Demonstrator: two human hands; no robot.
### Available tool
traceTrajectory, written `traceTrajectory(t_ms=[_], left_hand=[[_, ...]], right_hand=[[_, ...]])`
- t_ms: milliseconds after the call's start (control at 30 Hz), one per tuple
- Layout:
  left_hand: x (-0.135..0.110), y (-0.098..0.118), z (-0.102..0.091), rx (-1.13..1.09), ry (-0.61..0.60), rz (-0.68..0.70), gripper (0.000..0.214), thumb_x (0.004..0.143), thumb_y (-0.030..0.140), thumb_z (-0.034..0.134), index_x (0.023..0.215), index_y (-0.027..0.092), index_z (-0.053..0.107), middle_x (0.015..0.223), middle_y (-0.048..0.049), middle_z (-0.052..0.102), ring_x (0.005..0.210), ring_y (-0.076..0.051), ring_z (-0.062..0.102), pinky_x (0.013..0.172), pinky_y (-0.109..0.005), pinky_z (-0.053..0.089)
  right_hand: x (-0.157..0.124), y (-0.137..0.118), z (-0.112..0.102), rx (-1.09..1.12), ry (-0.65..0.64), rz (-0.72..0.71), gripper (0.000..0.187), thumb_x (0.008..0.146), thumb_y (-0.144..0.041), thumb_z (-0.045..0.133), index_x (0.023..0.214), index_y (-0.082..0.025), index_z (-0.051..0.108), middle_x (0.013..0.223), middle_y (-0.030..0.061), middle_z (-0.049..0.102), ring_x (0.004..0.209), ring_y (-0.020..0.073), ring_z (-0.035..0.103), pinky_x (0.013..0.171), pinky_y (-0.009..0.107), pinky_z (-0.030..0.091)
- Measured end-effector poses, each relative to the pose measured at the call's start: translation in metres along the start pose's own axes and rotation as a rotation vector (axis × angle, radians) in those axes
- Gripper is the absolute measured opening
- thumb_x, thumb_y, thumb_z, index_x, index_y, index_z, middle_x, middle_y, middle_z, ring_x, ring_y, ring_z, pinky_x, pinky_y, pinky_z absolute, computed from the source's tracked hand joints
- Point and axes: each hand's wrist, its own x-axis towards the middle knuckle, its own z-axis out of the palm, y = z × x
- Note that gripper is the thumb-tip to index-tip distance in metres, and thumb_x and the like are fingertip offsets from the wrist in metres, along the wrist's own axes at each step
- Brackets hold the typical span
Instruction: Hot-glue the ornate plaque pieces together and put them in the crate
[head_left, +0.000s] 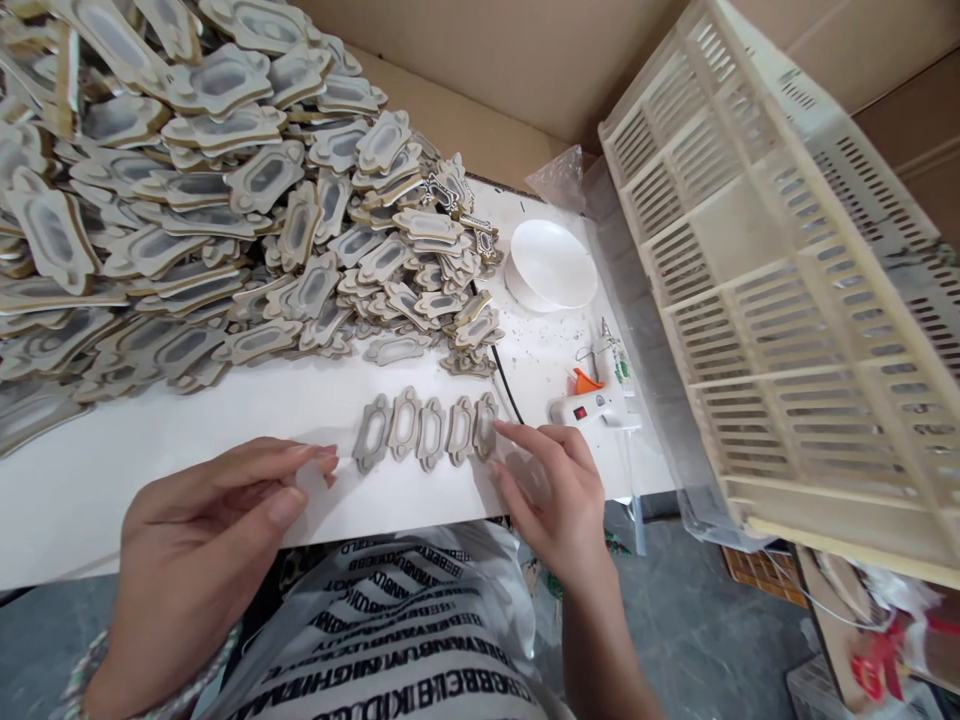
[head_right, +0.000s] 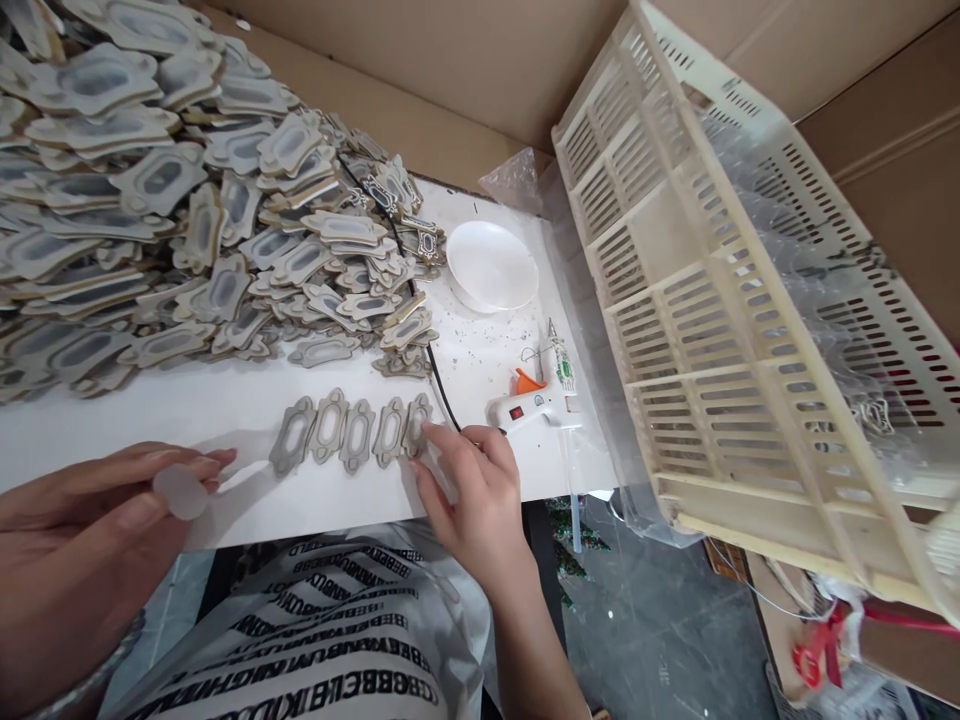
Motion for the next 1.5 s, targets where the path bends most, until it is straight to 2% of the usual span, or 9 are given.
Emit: traceTrajectory(t_ms=[200,367,633,833,1000,1167,1300,1500], left_hand=[[0.000,0.001,0.000,0.026,-0.008,0.028,0.019,0.062,0.020,0.079,0.074,0.033,0.081,0.081,0.0026,0.080,0.076,-0.014,0.077,0.077,-0.015,0.060],[0.000,-0.001,0.001,0.029,-0.008,0.028,0.018,0.062,0.021,0.080,0.074,0.033,0.081,0.079,0.0029,0.080,0.076,-0.015,0.077,0.079,-0.016,0.060],[0.000,0.001,0.000,0.020,0.000,0.018,0.018,0.060,0.022,0.081,0.074,0.033,0.081,0.079,0.0024,0.080,0.077,-0.017,0.077,0.079,-0.020,0.062],[0.000,-0.001,-0.002,0.028,-0.016,0.044,0.019,0.062,0.022,0.081,0.075,0.036,0.080,0.079,0.0045,0.080,0.077,-0.015,0.077,0.080,-0.017,0.061],[-0.001,-0.001,-0.002,0.030,-0.013,0.025,0.017,0.063,0.024,0.082,0.076,0.035,0.081,0.078,0.0034,0.079,0.077,-0.016,0.077,0.079,-0.019,0.062],[-0.001,-0.004,-0.005,0.033,-0.041,0.057,0.016,0.067,0.025,0.082,0.079,0.035,0.081,0.080,0.0045,0.079,0.081,-0.015,0.077,0.084,-0.019,0.061],[0.000,-0.007,-0.009,0.091,-0.056,0.093,0.015,0.071,0.026,0.080,0.083,0.036,0.081,0.083,0.0052,0.080,0.081,-0.014,0.077,0.081,-0.017,0.061],[-0.001,-0.002,-0.006,0.161,-0.043,0.113,0.018,0.069,0.024,0.077,0.081,0.036,0.081,0.084,0.0055,0.081,0.080,-0.014,0.078,0.078,-0.016,0.061]], right_hand=[[-0.006,0.004,0.007,-0.207,0.091,-0.039,0.024,0.093,-0.029,0.065,0.114,-0.021,0.059,0.088,0.0035,0.074,0.082,0.0214,0.058,0.072,0.035,0.050],[-0.009,0.000,0.017,-0.253,0.165,0.021,0.026,0.091,-0.038,0.069,0.109,-0.022,0.059,0.087,0.0027,0.075,0.078,0.0207,0.056,0.071,0.034,0.046],[-0.005,-0.010,0.026,-0.192,0.204,0.068,0.024,0.091,-0.025,0.067,0.114,-0.023,0.058,0.086,0.0019,0.075,0.076,0.0200,0.057,0.070,0.033,0.048],[-0.006,-0.009,0.026,-0.176,0.205,0.075,0.028,0.091,-0.024,0.068,0.116,-0.021,0.059,0.091,0.0044,0.075,0.079,0.0199,0.058,0.073,0.032,0.053],[-0.007,-0.009,0.027,-0.158,0.193,0.068,0.020,0.091,-0.019,0.067,0.110,-0.023,0.063,0.087,0.0021,0.076,0.074,0.0183,0.056,0.069,0.031,0.052],[-0.006,-0.010,0.027,-0.127,0.182,0.067,0.023,0.091,-0.017,0.066,0.114,-0.021,0.062,0.089,0.0027,0.076,0.077,0.0187,0.056,0.072,0.030,0.052],[-0.005,-0.011,0.027,-0.118,0.171,0.044,0.022,0.093,-0.017,0.064,0.114,-0.021,0.062,0.092,0.0024,0.077,0.076,0.0184,0.054,0.073,0.031,0.051],[-0.005,-0.008,0.027,-0.112,0.165,0.022,0.025,0.093,-0.015,0.063,0.117,-0.022,0.061,0.093,0.0026,0.078,0.075,0.0180,0.054,0.074,0.033,0.049]])
